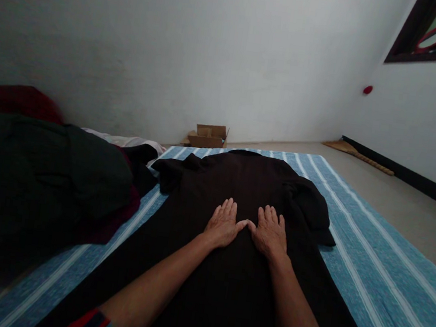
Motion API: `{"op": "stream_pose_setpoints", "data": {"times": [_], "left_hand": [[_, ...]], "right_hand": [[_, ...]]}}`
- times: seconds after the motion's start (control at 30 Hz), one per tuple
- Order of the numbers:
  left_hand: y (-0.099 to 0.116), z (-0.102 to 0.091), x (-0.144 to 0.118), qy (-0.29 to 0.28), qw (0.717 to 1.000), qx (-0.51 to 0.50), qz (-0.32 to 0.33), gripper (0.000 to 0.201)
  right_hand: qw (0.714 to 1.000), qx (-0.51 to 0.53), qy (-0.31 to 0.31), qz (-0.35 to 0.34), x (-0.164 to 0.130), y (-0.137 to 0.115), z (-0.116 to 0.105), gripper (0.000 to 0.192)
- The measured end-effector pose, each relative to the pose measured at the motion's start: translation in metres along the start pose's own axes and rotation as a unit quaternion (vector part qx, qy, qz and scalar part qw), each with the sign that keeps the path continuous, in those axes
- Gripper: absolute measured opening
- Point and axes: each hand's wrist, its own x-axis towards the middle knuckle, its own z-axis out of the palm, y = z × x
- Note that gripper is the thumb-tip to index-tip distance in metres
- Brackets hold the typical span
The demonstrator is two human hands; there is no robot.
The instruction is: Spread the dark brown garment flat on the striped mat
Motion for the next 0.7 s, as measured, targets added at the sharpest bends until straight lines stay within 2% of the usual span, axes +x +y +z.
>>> {"op": "stream_pose_setpoints", "data": {"times": [0.2, 0.4, 0.57, 0.7], "left_hand": [[0.002, -0.004, -0.023, -0.036, 0.999, -0.007, 0.006, 0.083], [0.001, -0.004, -0.048, -0.021, 0.999, -0.025, 0.023, 0.084], [0.005, -0.007, -0.070, -0.067, 0.996, -0.054, 0.020, 0.085], [0.007, -0.004, -0.088, -0.053, 0.996, -0.055, 0.039, 0.088]], "right_hand": [[1.000, 0.004, -0.003, 0.006, 0.000, -0.001, 0.002, 0.068], [1.000, 0.000, -0.003, 0.005, 0.001, -0.001, 0.003, 0.068], [1.000, 0.002, 0.000, 0.004, -0.002, -0.002, 0.002, 0.066], [1.000, 0.003, 0.001, 0.002, -0.004, -0.002, 0.001, 0.066]]}}
